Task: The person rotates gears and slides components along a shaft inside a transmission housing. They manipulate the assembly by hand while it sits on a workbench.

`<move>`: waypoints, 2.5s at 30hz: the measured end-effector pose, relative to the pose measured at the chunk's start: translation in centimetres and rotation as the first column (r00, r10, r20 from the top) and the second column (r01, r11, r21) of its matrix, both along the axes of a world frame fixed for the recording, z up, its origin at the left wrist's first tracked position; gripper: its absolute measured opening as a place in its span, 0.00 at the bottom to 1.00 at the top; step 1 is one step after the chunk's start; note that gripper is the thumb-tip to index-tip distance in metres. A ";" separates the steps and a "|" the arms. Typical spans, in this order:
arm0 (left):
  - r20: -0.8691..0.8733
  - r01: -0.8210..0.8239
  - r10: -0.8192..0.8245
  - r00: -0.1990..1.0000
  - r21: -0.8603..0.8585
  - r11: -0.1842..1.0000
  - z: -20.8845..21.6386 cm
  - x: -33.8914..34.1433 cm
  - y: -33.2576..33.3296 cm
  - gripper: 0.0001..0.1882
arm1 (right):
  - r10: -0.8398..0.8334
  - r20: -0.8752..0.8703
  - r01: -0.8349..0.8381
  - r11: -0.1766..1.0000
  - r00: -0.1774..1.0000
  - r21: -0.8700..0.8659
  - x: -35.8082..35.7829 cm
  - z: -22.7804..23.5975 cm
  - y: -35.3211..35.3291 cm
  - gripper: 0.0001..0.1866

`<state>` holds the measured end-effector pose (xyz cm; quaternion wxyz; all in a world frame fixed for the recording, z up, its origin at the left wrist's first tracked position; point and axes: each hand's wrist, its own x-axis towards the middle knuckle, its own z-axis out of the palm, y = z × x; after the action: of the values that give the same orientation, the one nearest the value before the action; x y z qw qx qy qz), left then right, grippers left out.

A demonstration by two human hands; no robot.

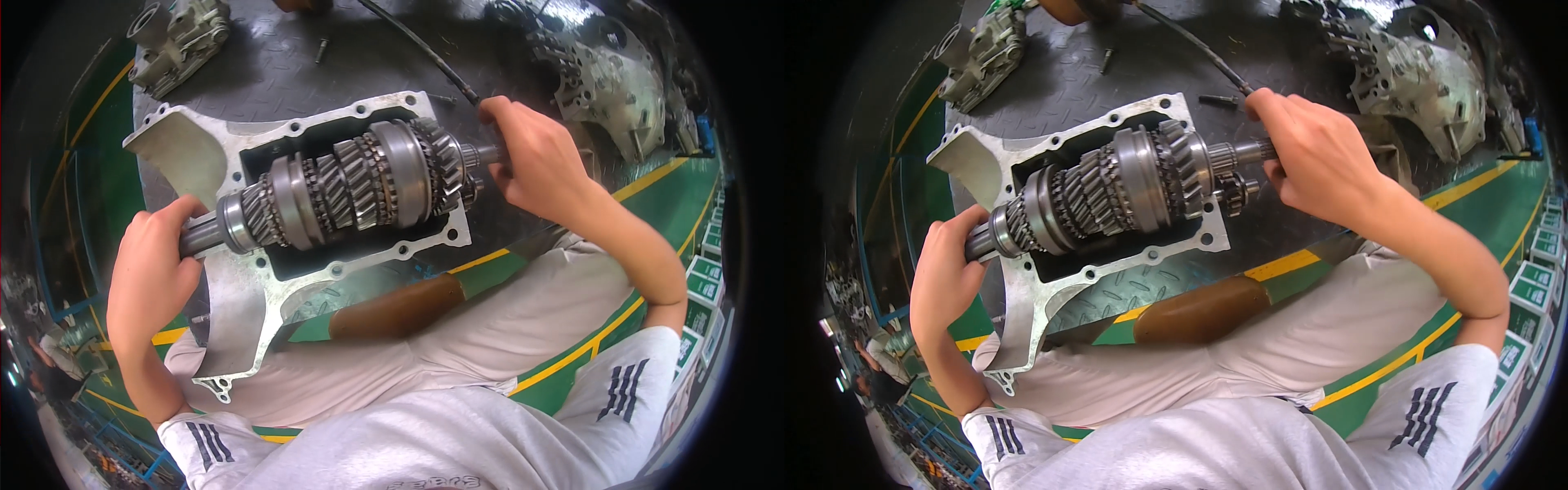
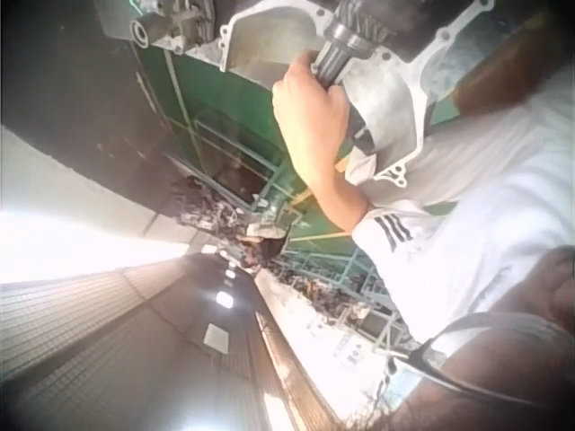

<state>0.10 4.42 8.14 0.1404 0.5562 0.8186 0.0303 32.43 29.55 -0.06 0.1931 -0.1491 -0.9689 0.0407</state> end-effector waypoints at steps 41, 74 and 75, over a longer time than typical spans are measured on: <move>-0.078 0.024 0.002 0.997 0.325 0.945 -3.3 -0.1 -1.3 0.22 | 0.514 0.555 0.250 0.546 0.654 -0.800 -3.6 3.0 5.3 0.09; 0.067 0.350 -0.381 0.922 0.273 0.896 1.0 3.3 4.8 0.47 | 0.101 0.362 0.139 0.802 0.927 -0.580 -2.1 2.9 1.1 0.13; 0.076 0.347 -0.378 0.923 0.264 0.900 1.0 3.2 4.8 0.47 | 0.075 0.361 0.135 0.842 0.930 -0.523 -2.1 2.9 0.8 0.15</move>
<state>3.32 9.19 9.16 0.1247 0.7088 0.6802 0.1395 30.35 30.39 2.89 -0.0405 -0.2176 -0.9343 0.2795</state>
